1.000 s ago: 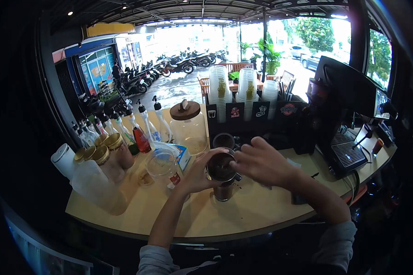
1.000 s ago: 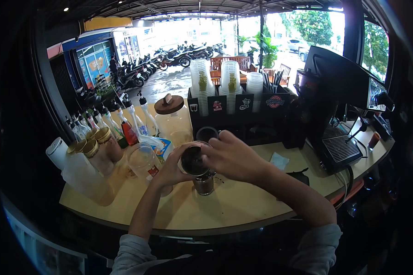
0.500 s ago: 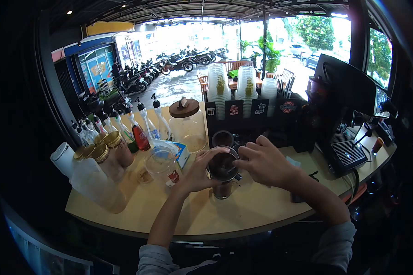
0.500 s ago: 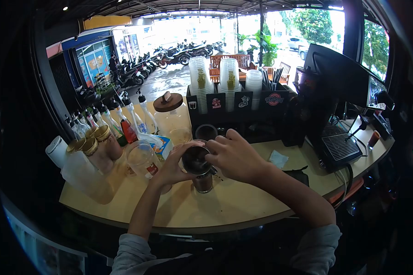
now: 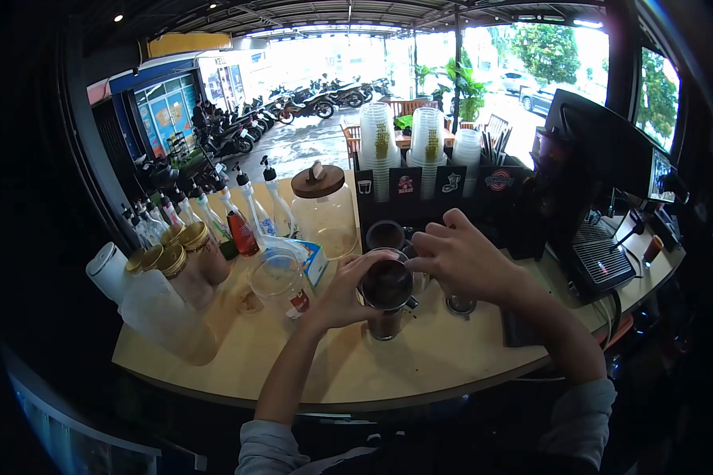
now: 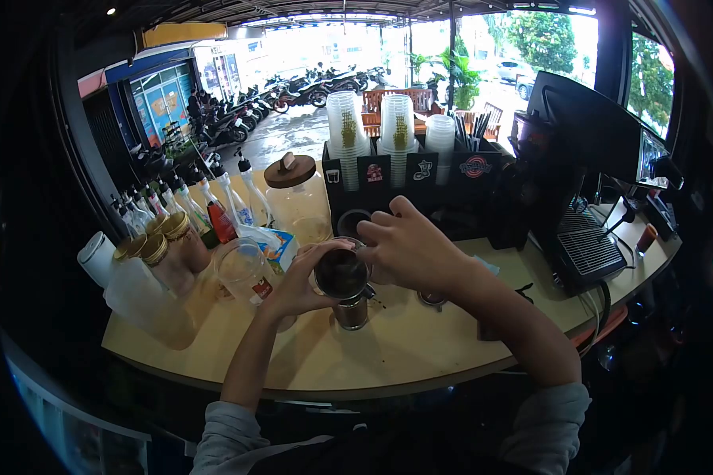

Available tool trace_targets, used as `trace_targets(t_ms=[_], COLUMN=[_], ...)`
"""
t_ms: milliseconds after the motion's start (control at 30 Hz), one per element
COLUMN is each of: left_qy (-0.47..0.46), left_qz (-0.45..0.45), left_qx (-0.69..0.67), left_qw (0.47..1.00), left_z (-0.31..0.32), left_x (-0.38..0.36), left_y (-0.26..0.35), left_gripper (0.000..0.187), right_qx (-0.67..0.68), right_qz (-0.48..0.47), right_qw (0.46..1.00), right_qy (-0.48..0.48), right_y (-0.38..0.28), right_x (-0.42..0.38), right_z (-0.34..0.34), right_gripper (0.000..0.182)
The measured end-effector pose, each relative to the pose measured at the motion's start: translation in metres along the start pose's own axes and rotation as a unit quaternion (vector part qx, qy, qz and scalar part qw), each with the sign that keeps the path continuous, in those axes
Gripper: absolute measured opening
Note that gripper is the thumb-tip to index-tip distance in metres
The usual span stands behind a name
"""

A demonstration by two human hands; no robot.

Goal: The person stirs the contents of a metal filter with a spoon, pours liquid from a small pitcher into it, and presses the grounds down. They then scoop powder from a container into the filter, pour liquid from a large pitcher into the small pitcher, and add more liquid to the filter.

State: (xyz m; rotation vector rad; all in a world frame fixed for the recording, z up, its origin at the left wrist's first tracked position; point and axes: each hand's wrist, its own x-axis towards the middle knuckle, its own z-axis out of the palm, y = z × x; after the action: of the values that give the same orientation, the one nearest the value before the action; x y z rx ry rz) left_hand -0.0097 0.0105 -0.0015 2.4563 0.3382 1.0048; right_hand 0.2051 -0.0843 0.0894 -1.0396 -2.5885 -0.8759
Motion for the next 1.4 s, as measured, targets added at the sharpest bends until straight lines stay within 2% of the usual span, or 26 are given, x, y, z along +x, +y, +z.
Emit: trace_targets(t_ms=[67, 167, 267, 367, 533, 633, 767, 867, 933, 1067, 1133, 1233, 1400], left_qy=[0.003, 0.003, 0.002, -0.003, 0.008, 0.010, 0.008, 0.001, -0.005, -0.005, -0.010, -0.015, -0.022], left_qz=[-0.027, -0.011, -0.025, -0.047, -0.014, -0.014, -0.015, -0.026, -0.036, -0.047, -0.037, -0.036, -0.050], left_qx=[0.007, 0.006, 0.001, 0.003, 0.015, 0.019, 0.033, 0.026, 0.028, 0.017, 0.019, 0.021, 0.029], left_qw=[1.000, 1.000, 1.000, 0.999, 1.000, 1.000, 0.999, 0.999, 0.999, 0.999, 0.999, 0.999, 0.998], left_z=[0.000, 0.001, 0.000, 0.000, 0.000, -0.001, -0.002, -0.002, -0.001, 0.000, -0.002, -0.002, -0.001], left_x=[-0.001, 0.000, -0.001, -0.003, -0.002, -0.004, -0.004, -0.004, -0.004, -0.003, -0.002, -0.003, -0.003], left_y=[0.001, -0.003, 0.000, -0.002, -0.003, -0.006, -0.004, -0.005, -0.004, -0.002, -0.004, -0.004, -0.005], left_gripper=[0.087, 0.088, 0.087, 0.087, 0.087, 0.087, 0.088, 0.088, 0.089, 0.088, 0.088, 0.087, 0.089], right_qx=[-0.006, -0.010, 0.013, 0.015, 0.075, 0.050, 0.048, 0.082, 0.025, 0.041, 0.046, 0.036, 0.006], right_qz=[0.007, -0.028, 0.014, -0.021, 0.036, 0.040, 0.051, 0.012, 0.015, 0.003, -0.006, -0.001, -0.029], right_qw=[1.000, 1.000, 1.000, 1.000, 0.996, 0.998, 0.997, 0.996, 1.000, 0.999, 0.998, 0.999, 0.999], right_qy=[0.020, -0.003, 0.022, -0.008, 0.021, -0.026, -0.009, 0.014, -0.005, -0.008, -0.051, -0.003, -0.027], right_y=[-0.001, -0.003, 0.001, -0.001, -0.007, -0.007, 0.000, -0.001, 0.000, 0.002, 0.003, 0.008, 0.006], right_x=[0.001, 0.002, 0.003, 0.002, 0.005, 0.001, 0.000, 0.005, 0.009, 0.011, 0.012, 0.013, 0.016], right_z=[0.001, 0.004, 0.003, 0.008, 0.005, 0.009, 0.011, 0.009, 0.003, 0.006, 0.005, 0.008, 0.000], right_gripper=[0.008, 0.007, 0.005, 0.007, 0.008, 0.008, 0.007, 0.007, 0.019, 0.017, 0.016, 0.014, 0.012])
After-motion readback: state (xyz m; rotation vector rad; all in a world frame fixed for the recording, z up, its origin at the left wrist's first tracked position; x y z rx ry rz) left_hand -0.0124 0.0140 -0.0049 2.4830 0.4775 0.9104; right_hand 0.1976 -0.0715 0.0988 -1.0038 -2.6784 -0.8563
